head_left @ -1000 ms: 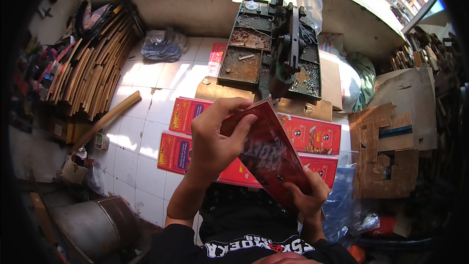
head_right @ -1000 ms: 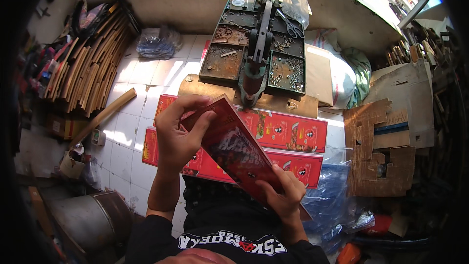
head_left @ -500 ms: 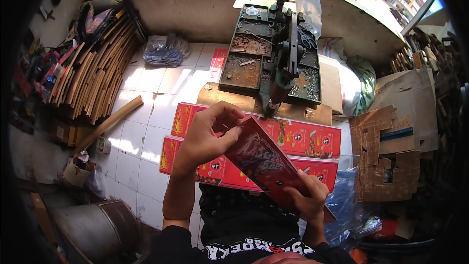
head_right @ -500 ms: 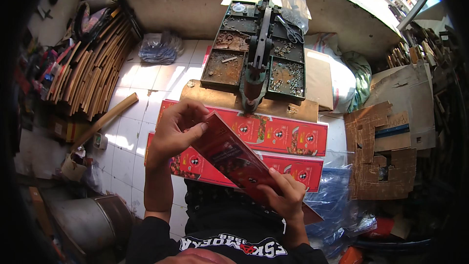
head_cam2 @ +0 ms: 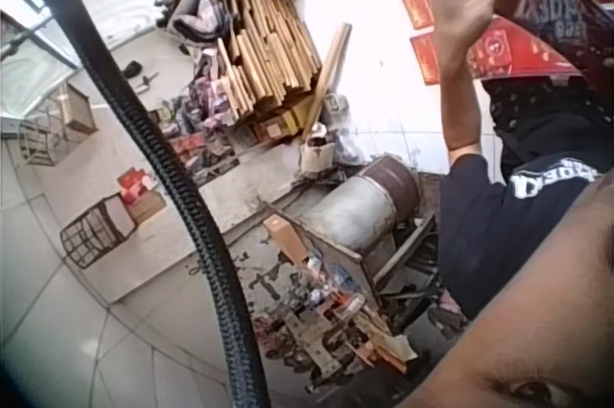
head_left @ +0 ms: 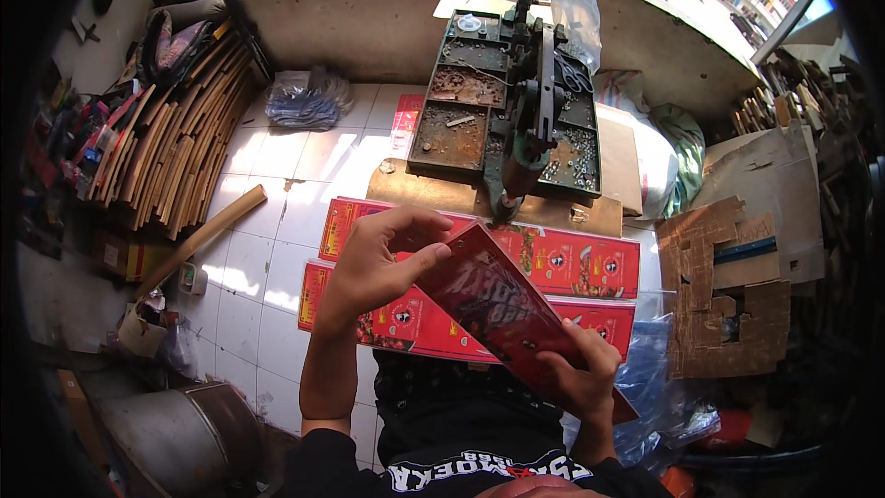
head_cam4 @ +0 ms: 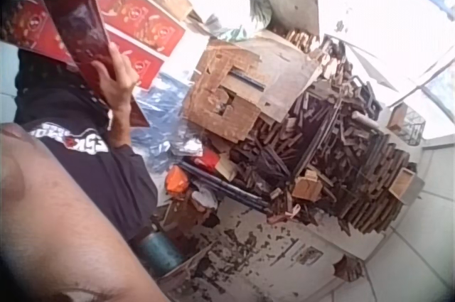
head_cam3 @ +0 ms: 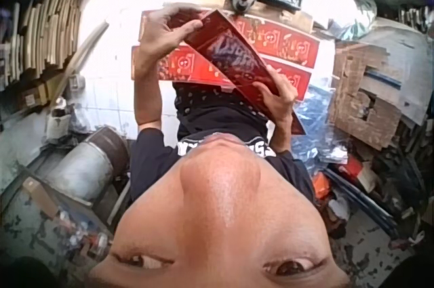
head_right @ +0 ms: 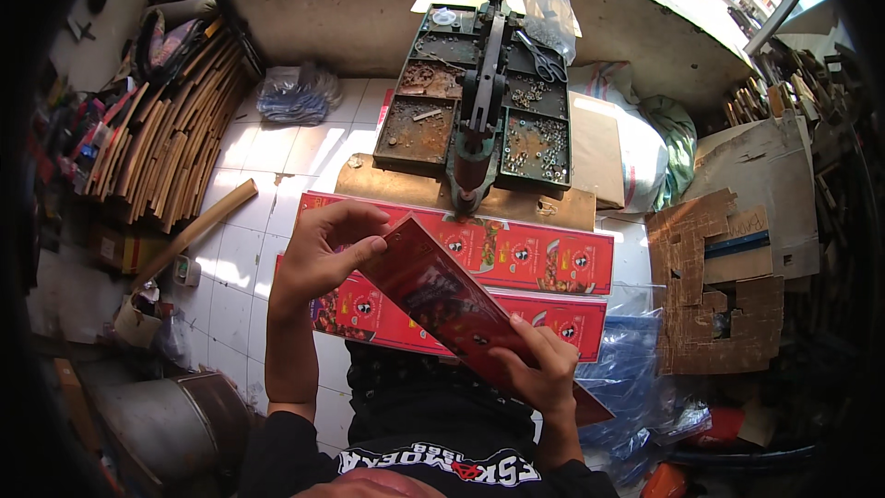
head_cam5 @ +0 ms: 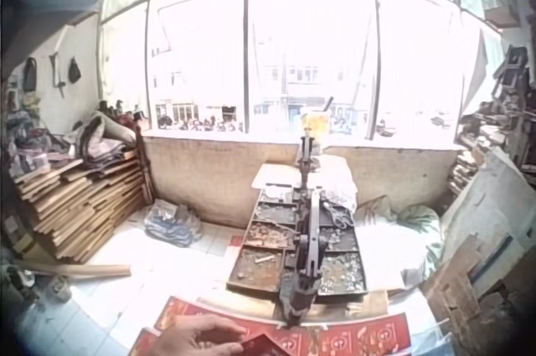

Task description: The person attaches metal eyelets to cardboard strips using a manual press machine and then organizes and stacks the finished items.

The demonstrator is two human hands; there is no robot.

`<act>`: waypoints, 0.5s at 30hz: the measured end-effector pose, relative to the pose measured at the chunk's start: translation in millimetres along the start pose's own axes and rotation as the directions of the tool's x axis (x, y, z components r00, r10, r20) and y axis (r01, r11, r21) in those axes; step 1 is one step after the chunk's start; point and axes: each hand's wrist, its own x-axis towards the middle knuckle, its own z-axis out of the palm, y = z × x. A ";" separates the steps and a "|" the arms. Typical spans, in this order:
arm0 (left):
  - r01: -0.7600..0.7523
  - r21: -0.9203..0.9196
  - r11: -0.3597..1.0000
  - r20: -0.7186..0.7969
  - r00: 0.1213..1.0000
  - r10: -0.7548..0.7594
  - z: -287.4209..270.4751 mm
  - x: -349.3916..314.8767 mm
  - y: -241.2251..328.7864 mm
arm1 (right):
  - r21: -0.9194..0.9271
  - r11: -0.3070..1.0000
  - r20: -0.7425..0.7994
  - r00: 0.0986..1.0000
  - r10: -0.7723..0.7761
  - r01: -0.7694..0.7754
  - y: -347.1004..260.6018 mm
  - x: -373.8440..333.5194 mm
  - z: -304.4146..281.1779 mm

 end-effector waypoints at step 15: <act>0.139 -0.416 0.899 0.210 0.976 -0.053 3.4 -27.6 -13.9 | 0.043 0.994 0.151 0.983 -0.102 0.097 8.7 -4.2 -20.3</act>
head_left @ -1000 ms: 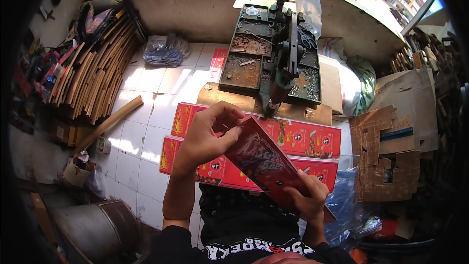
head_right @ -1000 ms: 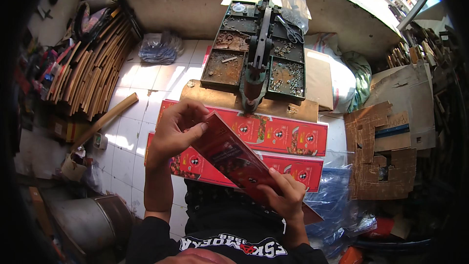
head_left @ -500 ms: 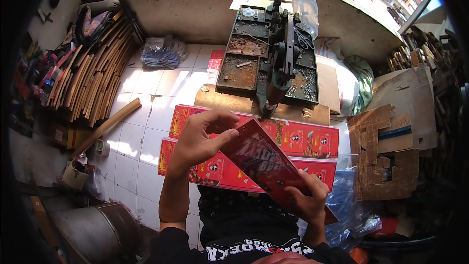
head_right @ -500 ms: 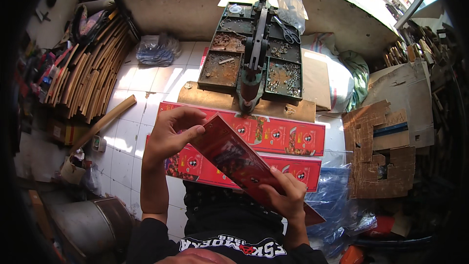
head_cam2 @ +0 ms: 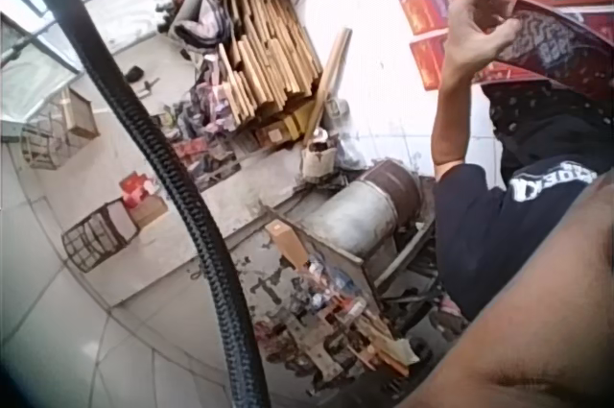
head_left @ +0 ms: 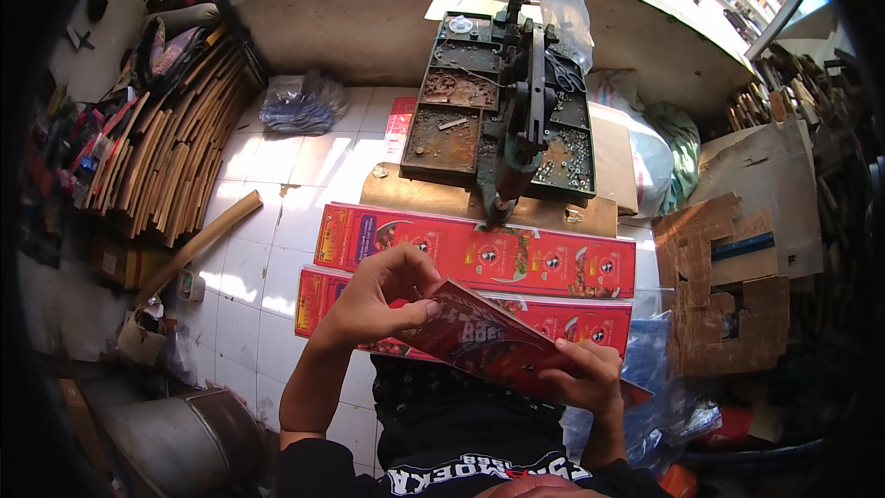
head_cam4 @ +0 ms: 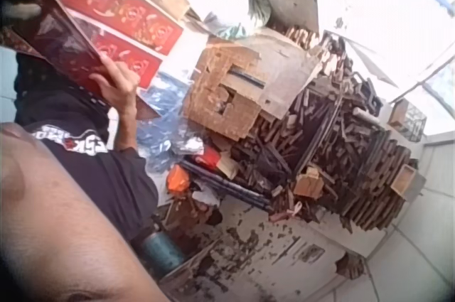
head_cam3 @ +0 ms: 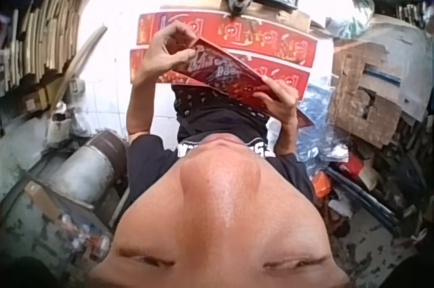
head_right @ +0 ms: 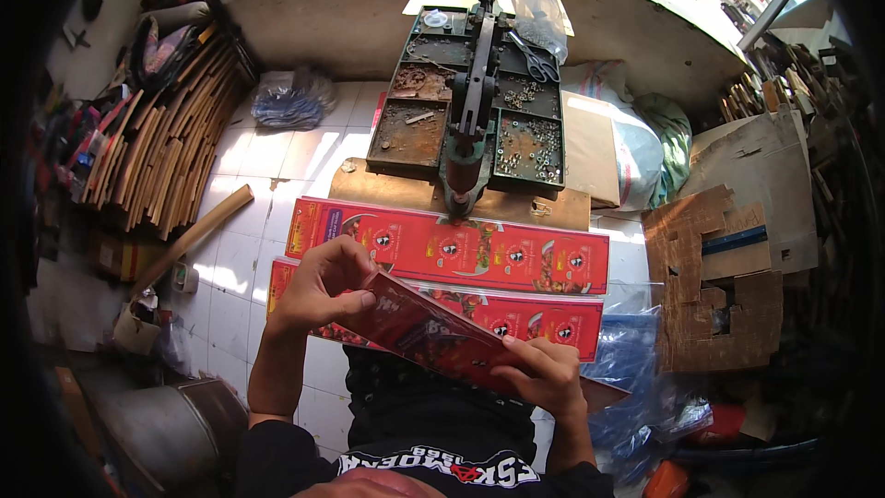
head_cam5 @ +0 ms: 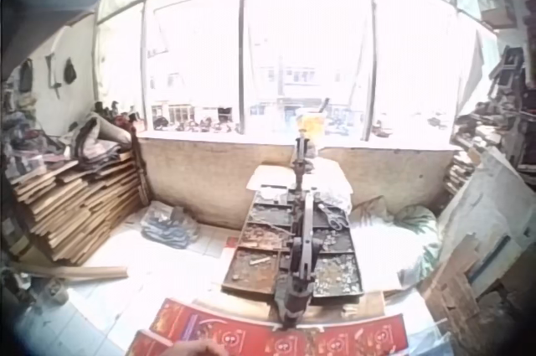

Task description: The person attaches metal eyelets to cardboard strips using a manual press machine and then organizes and stacks the finished items.

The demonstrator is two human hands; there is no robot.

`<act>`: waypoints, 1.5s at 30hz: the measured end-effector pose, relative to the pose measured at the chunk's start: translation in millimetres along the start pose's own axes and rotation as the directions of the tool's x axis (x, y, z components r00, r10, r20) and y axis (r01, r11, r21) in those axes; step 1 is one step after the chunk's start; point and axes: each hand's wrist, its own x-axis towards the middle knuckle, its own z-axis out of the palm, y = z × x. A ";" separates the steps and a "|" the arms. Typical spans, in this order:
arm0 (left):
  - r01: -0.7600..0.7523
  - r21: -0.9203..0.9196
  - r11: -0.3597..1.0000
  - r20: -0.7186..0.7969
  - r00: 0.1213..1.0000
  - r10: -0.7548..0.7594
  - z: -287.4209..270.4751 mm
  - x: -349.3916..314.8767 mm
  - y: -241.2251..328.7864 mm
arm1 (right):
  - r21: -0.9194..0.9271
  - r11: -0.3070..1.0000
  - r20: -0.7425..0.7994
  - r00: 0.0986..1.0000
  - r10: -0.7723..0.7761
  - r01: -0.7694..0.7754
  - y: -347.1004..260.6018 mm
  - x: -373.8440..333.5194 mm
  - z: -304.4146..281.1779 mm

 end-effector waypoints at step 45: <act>0.147 0.421 0.895 -0.090 0.989 -0.120 -4.0 -3.7 -1.0 | -0.105 0.994 0.022 1.000 -0.017 0.019 5.4 -5.3 3.0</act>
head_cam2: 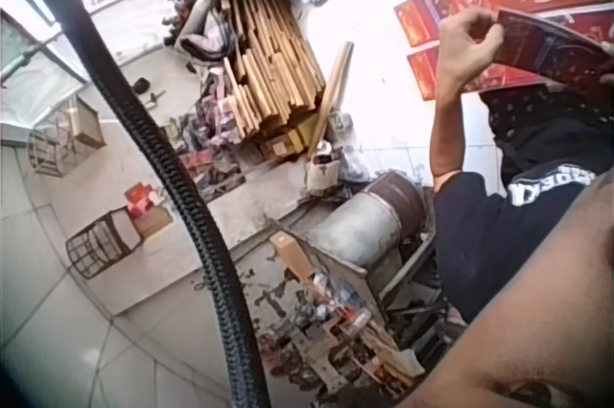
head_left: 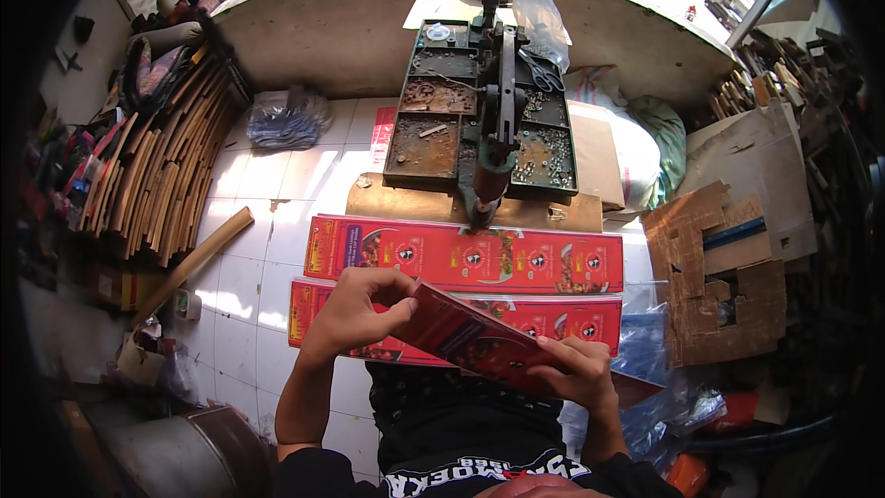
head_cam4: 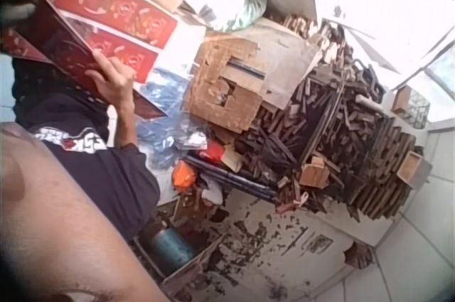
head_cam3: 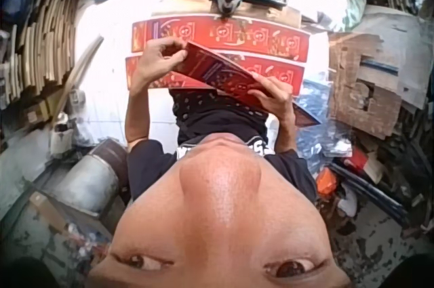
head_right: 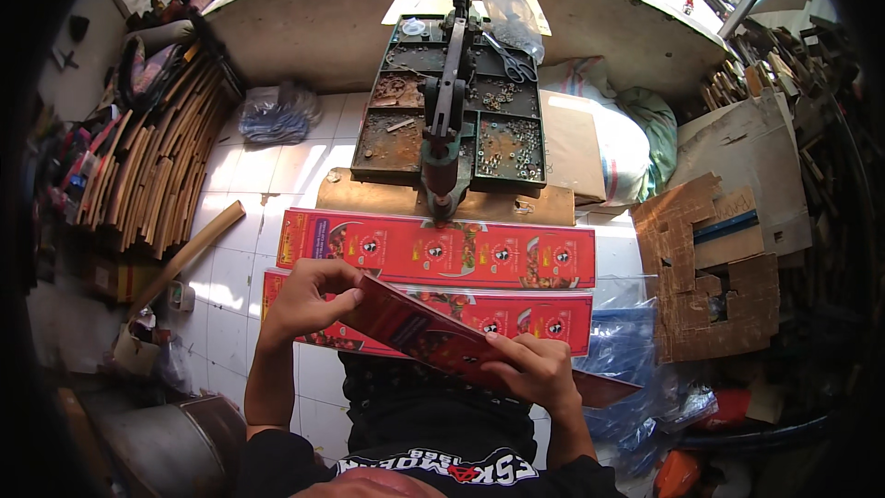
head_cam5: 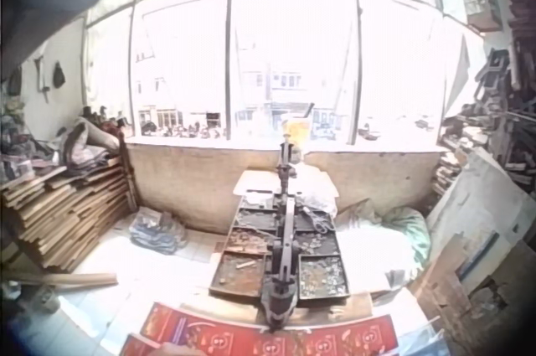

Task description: The person attaches metal eyelets to cardboard strips using a manual press machine and then organizes and stacks the finished items.

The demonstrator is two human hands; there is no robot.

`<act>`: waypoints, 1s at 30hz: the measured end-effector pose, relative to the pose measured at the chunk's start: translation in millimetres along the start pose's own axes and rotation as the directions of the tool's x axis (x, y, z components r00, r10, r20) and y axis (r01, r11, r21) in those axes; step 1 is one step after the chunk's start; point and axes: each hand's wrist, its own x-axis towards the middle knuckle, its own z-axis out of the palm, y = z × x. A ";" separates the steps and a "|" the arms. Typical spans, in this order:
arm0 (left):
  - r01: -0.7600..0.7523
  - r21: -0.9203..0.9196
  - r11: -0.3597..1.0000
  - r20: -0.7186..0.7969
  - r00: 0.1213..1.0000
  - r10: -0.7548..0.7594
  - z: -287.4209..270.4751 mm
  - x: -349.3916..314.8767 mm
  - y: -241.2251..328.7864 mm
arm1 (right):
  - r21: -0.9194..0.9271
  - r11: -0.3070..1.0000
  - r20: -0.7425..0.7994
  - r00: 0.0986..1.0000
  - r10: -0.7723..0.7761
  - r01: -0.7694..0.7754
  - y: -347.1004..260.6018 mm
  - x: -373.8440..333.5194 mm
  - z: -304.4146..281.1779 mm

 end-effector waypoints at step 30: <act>-0.135 -0.093 0.986 -0.357 0.930 0.093 36.6 0.1 -14.2 | -0.007 0.998 -0.050 0.997 0.056 -0.056 -1.2 -0.1 3.9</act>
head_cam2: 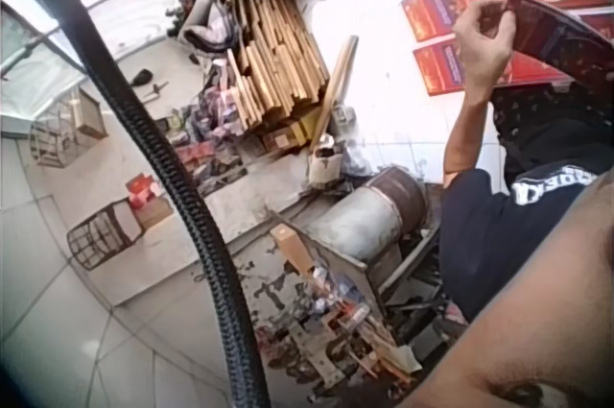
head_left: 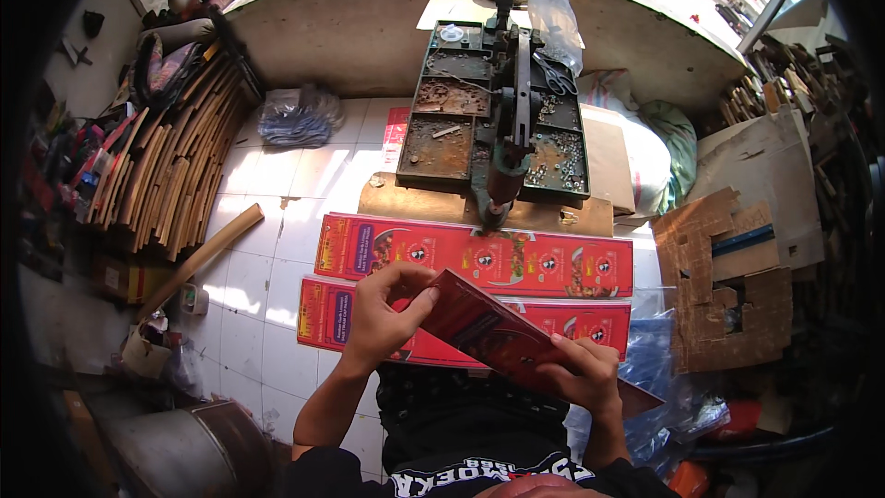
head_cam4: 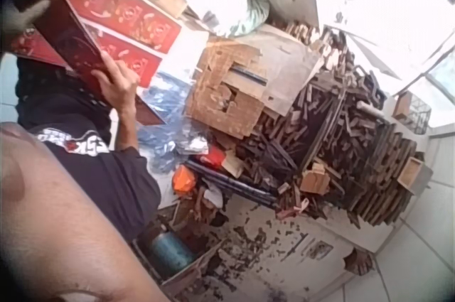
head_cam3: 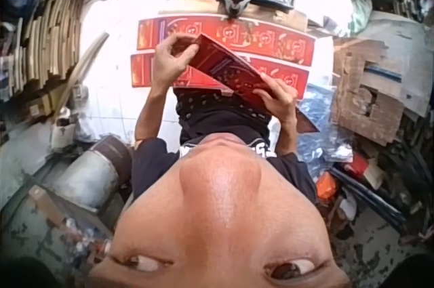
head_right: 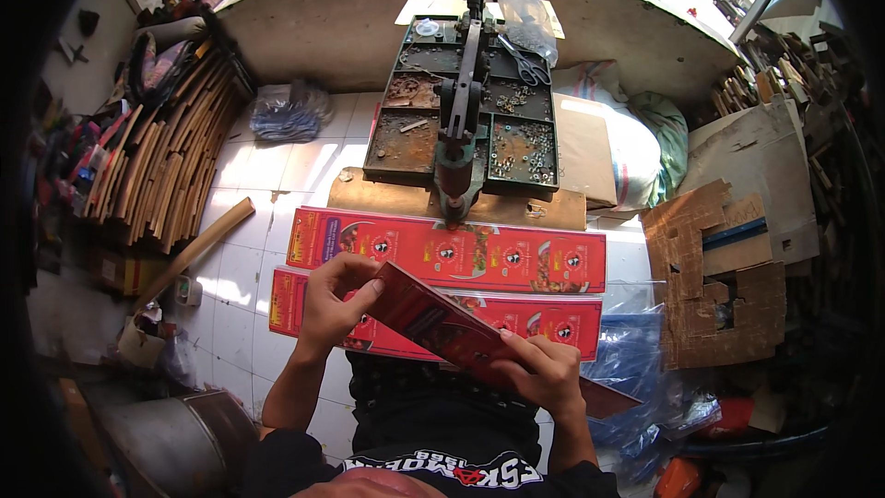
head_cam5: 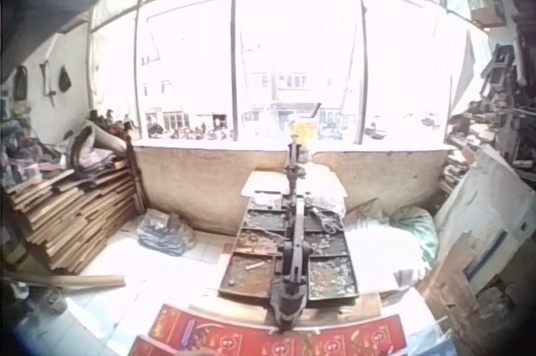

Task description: The person attaches metal eyelets to cardboard strips using a manual press machine and then organizes and stacks the finished items.

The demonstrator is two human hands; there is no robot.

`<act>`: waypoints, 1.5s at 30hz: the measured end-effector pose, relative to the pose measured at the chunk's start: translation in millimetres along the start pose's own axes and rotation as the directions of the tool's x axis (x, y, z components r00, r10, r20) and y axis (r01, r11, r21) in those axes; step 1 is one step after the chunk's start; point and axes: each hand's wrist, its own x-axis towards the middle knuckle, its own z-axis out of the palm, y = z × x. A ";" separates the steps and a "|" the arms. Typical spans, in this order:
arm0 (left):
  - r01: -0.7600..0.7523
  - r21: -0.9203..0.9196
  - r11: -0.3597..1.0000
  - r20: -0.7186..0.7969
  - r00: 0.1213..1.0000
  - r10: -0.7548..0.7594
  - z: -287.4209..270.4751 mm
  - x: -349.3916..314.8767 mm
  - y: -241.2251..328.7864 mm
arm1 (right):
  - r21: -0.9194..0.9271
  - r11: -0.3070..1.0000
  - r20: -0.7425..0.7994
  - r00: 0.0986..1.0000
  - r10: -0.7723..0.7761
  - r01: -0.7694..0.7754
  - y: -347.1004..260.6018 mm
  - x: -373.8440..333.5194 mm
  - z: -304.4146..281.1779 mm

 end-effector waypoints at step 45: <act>-0.228 0.630 0.743 -0.243 0.850 0.467 33.4 4.1 2.0 | 0.067 0.997 -0.069 0.997 0.044 -0.040 -24.5 6.5 21.9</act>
